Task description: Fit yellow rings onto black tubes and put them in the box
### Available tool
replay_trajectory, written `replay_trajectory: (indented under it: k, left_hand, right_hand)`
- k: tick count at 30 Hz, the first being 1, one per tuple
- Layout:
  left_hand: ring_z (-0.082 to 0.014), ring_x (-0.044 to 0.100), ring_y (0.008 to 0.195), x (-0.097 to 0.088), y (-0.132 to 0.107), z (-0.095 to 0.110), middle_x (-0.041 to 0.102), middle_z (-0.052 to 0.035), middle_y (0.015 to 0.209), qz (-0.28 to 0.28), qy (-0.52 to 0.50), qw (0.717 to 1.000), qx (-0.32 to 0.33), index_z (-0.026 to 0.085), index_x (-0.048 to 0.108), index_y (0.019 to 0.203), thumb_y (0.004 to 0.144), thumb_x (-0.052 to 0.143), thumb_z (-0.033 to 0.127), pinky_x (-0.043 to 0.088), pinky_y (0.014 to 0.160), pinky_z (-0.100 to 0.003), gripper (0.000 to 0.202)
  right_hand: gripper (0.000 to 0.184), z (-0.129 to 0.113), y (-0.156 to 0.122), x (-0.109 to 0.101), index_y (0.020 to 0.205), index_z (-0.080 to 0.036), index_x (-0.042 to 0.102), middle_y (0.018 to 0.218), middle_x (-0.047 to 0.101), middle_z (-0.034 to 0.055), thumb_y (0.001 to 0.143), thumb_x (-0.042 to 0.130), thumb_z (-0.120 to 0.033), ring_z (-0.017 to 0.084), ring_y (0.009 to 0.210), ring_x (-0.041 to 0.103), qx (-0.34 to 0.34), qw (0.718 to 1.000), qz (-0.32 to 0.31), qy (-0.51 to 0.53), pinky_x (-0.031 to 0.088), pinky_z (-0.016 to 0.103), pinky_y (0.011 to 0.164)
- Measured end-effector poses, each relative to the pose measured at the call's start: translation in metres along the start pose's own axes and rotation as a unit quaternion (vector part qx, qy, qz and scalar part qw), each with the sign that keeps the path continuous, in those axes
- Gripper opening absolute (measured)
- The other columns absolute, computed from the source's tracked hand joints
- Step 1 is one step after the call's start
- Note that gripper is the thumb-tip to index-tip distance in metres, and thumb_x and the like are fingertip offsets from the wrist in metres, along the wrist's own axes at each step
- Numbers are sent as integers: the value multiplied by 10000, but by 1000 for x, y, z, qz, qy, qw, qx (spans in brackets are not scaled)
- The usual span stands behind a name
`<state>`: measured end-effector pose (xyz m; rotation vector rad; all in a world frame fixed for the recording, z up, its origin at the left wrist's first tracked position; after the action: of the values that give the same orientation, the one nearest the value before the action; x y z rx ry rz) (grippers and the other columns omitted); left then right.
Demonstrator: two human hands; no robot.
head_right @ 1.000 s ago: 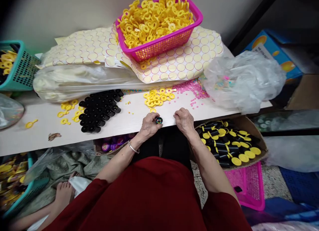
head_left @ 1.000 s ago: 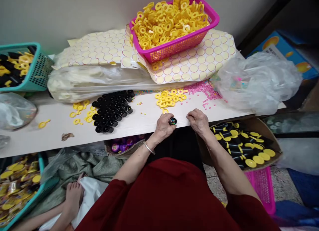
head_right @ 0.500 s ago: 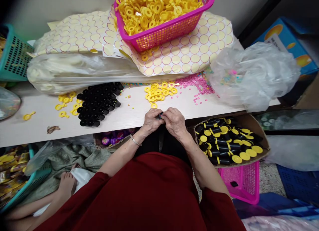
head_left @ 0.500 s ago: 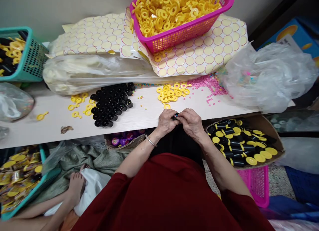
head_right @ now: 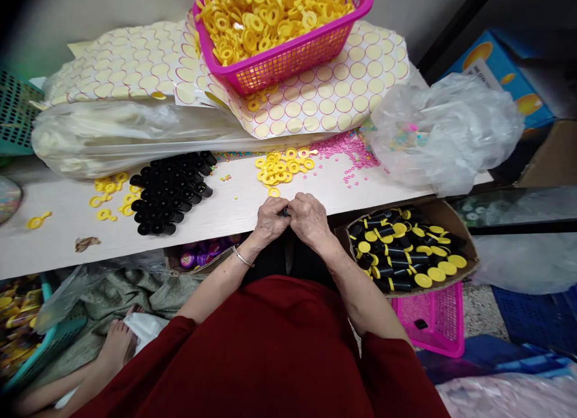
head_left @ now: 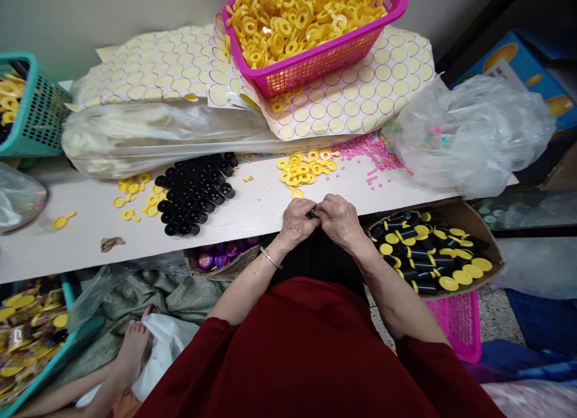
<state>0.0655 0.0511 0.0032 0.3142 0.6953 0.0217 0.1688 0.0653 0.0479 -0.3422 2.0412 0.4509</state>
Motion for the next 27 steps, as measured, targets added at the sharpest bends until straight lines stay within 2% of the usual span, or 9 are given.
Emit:
replay_trajectory:
  k: [4,8,10,12,14,18,21,23,27]
  left_hand:
    - [-160,530,760,2,0,-1,627,-2,743,1,-5,1000,-8,202,630,750,689,627,180,438,736,-303,65]
    - [-158,546,771,3,0,-4,654,0,790,3,-22,1000,-17,210,645,803,671,690,224,446,733,-300,140]
    - [-159,549,767,0,-2,-6,653,4,777,11,-28,999,-22,210,642,790,635,728,228,452,727,-300,178]
    - [-163,548,755,-5,-7,-9,646,6,747,24,-26,999,-30,207,634,762,589,759,218,459,718,-302,213]
    - [-165,550,752,-14,-13,-11,646,3,742,41,-20,998,-37,203,632,755,565,771,205,465,716,-305,235]
    - [-162,552,744,-34,-30,-16,640,5,725,62,-4,997,-50,209,628,739,588,755,211,467,703,-302,197]
    - [-161,548,730,-46,-38,-21,630,8,701,73,11,995,-72,209,629,721,588,755,210,464,689,-300,183]
    - [-163,555,745,-50,-39,-23,639,4,722,77,13,994,-82,209,634,725,588,760,216,468,701,-304,186]
    - [-166,565,776,-51,-35,-25,659,4,773,76,11,993,-94,215,644,755,589,760,215,474,731,-311,203]
  right_hand:
    - [198,5,1,-1,617,-197,629,653,543,29,776,512,-188,155,654,514,35,996,-19,81,373,286,596]
    - [108,24,4,-6,711,-190,662,666,605,-5,724,599,-277,135,637,551,67,957,-22,282,420,275,610]
    - [129,37,10,-7,720,-185,655,676,628,-11,700,619,-307,136,647,555,92,943,5,320,430,280,628]
    - [131,44,20,-3,694,-183,640,666,625,-11,698,607,-309,137,649,547,106,944,23,313,428,284,640]
    - [136,40,32,8,677,-184,622,663,611,-5,708,591,-313,140,653,541,100,954,11,281,423,283,642]
    - [208,13,47,31,727,-187,598,781,604,41,722,615,-394,179,743,551,91,988,-5,122,407,296,650]
    - [216,-4,46,39,778,-183,587,881,603,88,739,601,-395,222,824,556,89,996,-9,16,397,311,655]
    - [187,-8,42,41,799,-187,578,870,605,85,740,585,-364,220,799,556,80,997,-16,4,390,305,634]
    - [151,0,30,42,854,-203,569,744,607,32,736,546,-294,191,658,547,69,996,-13,57,385,291,580]
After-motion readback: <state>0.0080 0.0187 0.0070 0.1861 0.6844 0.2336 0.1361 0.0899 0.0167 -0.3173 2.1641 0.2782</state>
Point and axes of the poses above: each hand's wrist, its own y-axis towards the middle knuckle, its own x-axis out of the palm, z = x × y, the point moved 5 cm from there along y, towards the middle knuckle
